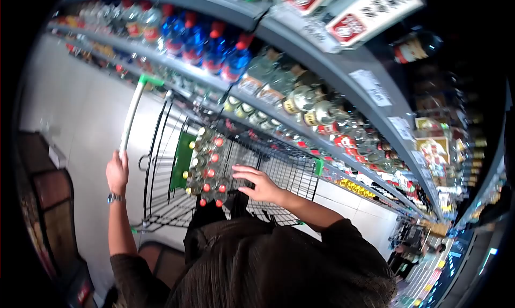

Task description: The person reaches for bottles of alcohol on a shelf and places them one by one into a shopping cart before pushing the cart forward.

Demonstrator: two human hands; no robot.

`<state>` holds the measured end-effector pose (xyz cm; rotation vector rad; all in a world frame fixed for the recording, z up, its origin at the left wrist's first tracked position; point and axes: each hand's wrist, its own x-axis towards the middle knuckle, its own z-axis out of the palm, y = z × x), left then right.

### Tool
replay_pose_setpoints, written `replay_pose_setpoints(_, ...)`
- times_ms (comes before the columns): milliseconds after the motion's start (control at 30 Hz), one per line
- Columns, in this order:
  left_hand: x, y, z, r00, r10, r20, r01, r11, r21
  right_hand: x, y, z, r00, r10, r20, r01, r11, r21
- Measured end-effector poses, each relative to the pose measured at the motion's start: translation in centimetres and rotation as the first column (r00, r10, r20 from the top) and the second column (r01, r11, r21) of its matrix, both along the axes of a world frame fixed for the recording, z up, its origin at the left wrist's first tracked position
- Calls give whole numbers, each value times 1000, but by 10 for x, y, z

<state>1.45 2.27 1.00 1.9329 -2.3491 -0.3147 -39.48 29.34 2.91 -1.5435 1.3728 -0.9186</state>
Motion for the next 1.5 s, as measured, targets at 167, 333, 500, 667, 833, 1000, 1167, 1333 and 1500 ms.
replay_pose_setpoints(167, 4, -1, -7, 997, -30, -69, 30, 999, -12, -82, -20, 221, 905, -334, -263, 99, 768, -633)
replay_pose_setpoints(333, 12, -2, -20, 994, -63, -86, 51, 990, -131, -170, -56, 344, 712, -597, 370, 585, 212, -783)
replay_pose_setpoints(500, 8, 0, -12, 995, -49, -86, 38, 991, -125, -298, -116, 392, 285, -782, 554, 835, -81, -544)
replay_pose_setpoints(667, 9, 1, -14, 999, -32, -43, 26, 990, -139, -482, -153, 381, -9, -992, 126, 947, -49, -319)
replay_pose_setpoints(833, 12, -1, -18, 1000, -12, -20, 9, 993, -120, -538, -164, 359, -220, -836, -502, 656, 254, -711)
replay_pose_setpoints(1000, 9, 1, -14, 998, -29, -54, 21, 992, -127, -449, -120, 383, 189, -976, -112, 815, 220, -537)
replay_pose_setpoints(1167, 2, 5, -2, 999, -5, -46, 1, 995, -99, -351, -71, 387, 284, -956, -69, 804, 276, -526)
replay_pose_setpoints(1333, 5, 6, -4, 999, -3, -50, -2, 995, -96, -304, -28, 339, 437, -899, -17, 626, 317, -712)
replay_pose_setpoints(1500, 9, 2, -9, 999, -4, -38, 2, 998, -65, -210, 20, 347, 510, -860, -5, 471, 284, -835)
